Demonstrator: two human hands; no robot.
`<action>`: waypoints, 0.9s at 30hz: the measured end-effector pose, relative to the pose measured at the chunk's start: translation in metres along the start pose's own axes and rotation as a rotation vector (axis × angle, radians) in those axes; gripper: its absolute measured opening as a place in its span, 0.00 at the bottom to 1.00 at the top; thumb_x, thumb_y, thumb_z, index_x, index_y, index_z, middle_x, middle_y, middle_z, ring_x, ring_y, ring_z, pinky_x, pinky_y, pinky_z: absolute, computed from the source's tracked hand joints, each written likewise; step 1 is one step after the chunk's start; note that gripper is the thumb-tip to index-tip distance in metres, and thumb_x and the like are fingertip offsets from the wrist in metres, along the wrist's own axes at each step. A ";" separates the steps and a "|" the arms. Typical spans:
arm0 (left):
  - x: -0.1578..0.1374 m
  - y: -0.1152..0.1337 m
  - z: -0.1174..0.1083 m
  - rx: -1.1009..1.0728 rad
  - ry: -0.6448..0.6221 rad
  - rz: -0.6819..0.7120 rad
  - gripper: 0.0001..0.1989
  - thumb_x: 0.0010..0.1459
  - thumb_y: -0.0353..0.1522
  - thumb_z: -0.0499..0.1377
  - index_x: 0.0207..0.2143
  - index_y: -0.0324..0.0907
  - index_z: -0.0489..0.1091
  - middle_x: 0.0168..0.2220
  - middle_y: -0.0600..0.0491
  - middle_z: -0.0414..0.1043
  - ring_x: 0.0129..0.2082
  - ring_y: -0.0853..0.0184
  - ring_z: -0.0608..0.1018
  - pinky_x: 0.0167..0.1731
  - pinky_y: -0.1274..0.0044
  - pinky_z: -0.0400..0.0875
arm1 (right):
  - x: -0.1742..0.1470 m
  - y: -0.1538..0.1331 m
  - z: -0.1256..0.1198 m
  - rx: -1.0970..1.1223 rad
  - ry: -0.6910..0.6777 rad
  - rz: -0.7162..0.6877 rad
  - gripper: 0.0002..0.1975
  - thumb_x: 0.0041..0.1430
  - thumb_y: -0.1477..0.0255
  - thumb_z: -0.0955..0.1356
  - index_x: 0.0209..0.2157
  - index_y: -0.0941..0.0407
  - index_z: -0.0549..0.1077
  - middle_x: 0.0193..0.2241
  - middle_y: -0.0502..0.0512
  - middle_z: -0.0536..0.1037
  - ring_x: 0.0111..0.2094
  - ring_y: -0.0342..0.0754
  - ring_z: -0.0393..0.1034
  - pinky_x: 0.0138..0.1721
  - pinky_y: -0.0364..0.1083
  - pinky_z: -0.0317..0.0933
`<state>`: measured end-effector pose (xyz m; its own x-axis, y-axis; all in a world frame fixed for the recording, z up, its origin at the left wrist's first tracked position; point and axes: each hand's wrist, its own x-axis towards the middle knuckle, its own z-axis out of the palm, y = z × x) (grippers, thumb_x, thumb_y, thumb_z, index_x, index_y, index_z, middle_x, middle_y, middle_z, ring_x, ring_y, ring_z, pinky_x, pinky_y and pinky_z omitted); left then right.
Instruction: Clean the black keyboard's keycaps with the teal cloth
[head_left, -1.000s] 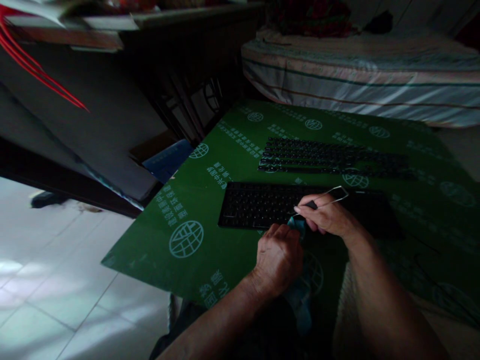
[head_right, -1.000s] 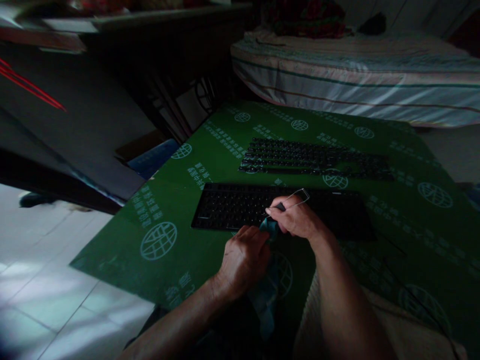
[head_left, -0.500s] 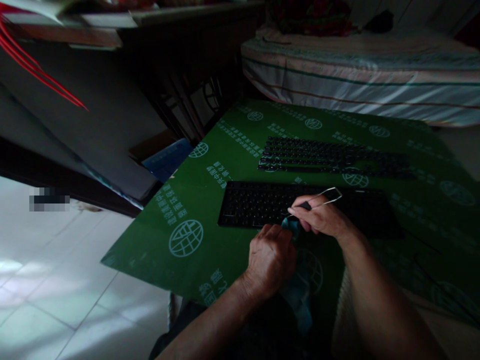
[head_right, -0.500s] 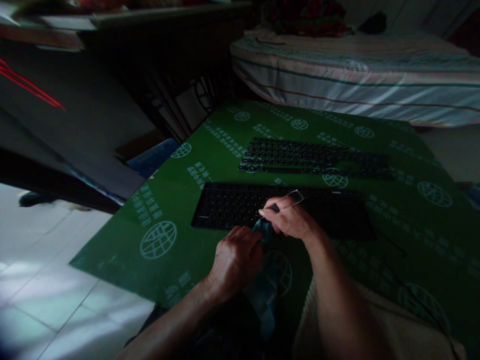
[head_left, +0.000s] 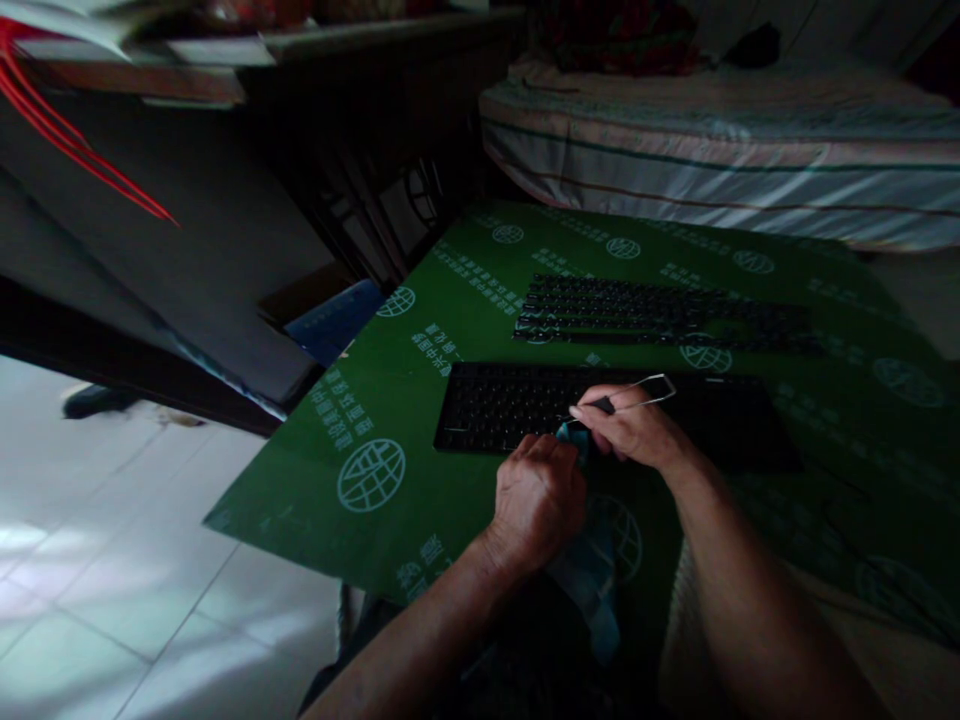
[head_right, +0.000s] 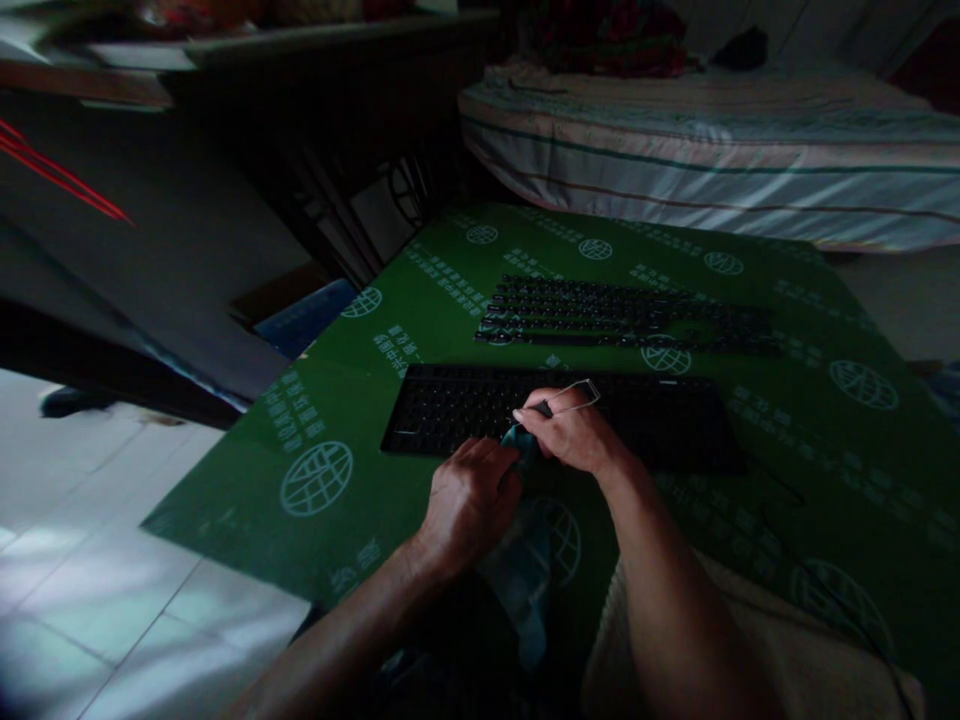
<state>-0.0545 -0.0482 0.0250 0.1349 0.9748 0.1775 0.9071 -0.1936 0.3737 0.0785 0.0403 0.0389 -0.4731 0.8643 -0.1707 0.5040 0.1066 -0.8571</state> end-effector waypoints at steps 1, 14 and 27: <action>0.000 0.001 0.001 -0.001 0.000 0.001 0.06 0.52 0.26 0.51 0.26 0.41 0.67 0.27 0.52 0.68 0.29 0.65 0.70 0.31 0.75 0.65 | 0.000 0.000 0.000 -0.002 -0.009 0.000 0.11 0.54 0.65 0.63 0.27 0.58 0.69 0.10 0.44 0.63 0.10 0.37 0.55 0.12 0.36 0.48; -0.004 0.013 0.008 -0.024 -0.033 0.053 0.04 0.51 0.26 0.52 0.27 0.41 0.66 0.28 0.52 0.68 0.29 0.65 0.69 0.31 0.75 0.66 | -0.005 0.002 -0.015 -0.027 -0.096 0.041 0.12 0.54 0.63 0.63 0.25 0.58 0.68 0.09 0.44 0.64 0.09 0.37 0.53 0.11 0.37 0.48; -0.001 0.015 0.008 -0.028 -0.028 0.055 0.05 0.51 0.26 0.52 0.26 0.41 0.66 0.27 0.53 0.68 0.29 0.66 0.69 0.31 0.76 0.66 | -0.003 0.008 -0.016 -0.003 -0.090 0.040 0.12 0.53 0.64 0.63 0.25 0.58 0.68 0.09 0.44 0.64 0.08 0.37 0.54 0.11 0.37 0.48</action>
<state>-0.0381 -0.0513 0.0233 0.1954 0.9654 0.1727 0.8868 -0.2491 0.3893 0.0955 0.0470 0.0401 -0.5152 0.8203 -0.2482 0.5258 0.0739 -0.8474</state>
